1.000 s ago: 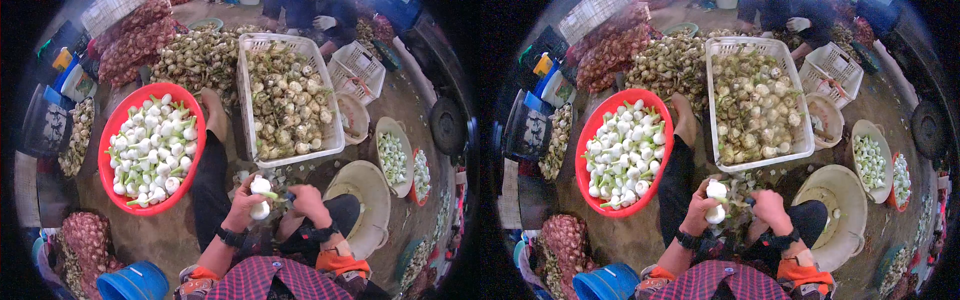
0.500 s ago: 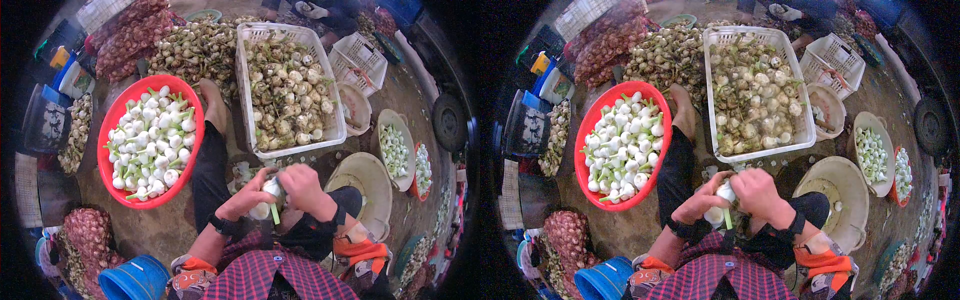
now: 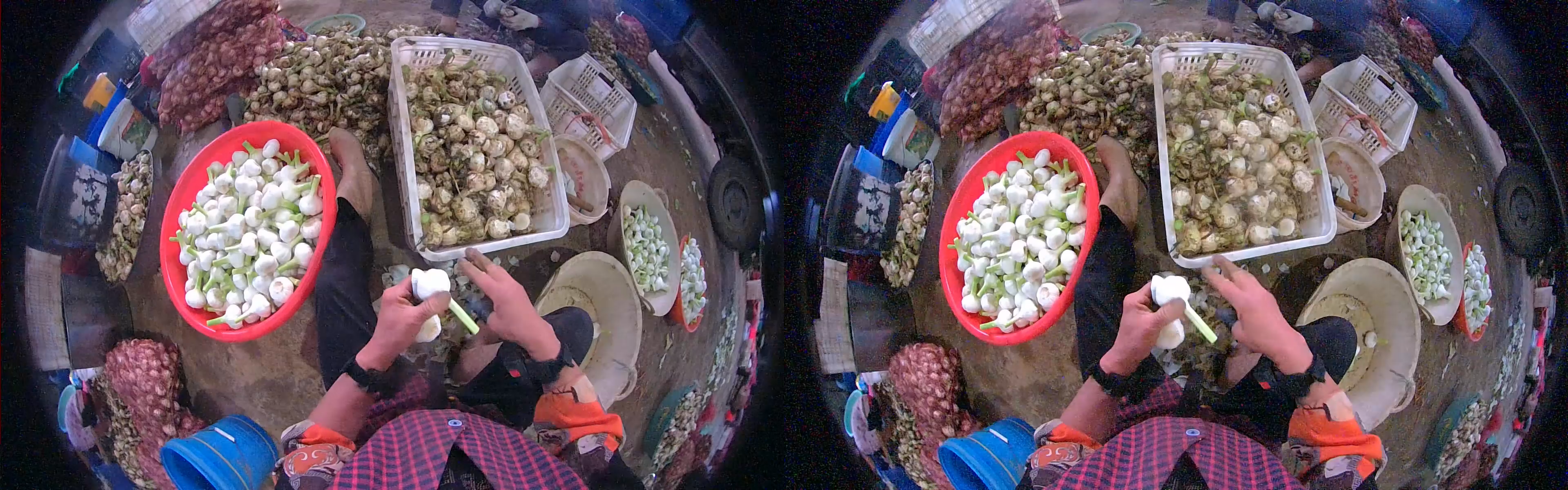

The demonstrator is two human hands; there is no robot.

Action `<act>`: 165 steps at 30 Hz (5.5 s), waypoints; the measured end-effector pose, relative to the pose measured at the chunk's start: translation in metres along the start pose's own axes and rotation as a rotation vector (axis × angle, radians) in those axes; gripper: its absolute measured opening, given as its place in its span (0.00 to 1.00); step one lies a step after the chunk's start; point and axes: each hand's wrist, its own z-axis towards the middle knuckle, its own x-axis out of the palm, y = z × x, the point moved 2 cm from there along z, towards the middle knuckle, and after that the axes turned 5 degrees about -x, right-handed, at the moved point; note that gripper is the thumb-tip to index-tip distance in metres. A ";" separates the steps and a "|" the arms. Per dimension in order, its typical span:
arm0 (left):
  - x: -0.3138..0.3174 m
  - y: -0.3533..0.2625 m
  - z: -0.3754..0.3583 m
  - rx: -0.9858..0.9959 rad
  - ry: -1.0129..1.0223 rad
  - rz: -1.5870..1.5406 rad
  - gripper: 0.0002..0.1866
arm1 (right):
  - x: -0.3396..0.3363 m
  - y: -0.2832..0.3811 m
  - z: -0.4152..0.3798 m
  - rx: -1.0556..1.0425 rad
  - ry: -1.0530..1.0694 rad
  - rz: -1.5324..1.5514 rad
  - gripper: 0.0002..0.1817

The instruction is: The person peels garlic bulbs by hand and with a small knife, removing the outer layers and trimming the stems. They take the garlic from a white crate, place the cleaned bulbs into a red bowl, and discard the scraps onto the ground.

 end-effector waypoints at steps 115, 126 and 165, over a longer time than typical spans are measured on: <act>0.023 0.024 0.015 -0.204 -0.039 -0.342 0.31 | 0.027 0.001 0.013 0.282 -0.593 0.004 0.19; 0.031 0.037 0.040 -0.095 -0.080 -0.675 0.28 | 0.045 -0.006 0.012 0.486 -0.760 0.993 0.20; 0.019 0.022 0.058 -0.296 0.248 -0.696 0.21 | 0.017 0.013 0.009 -0.076 -0.064 0.328 0.17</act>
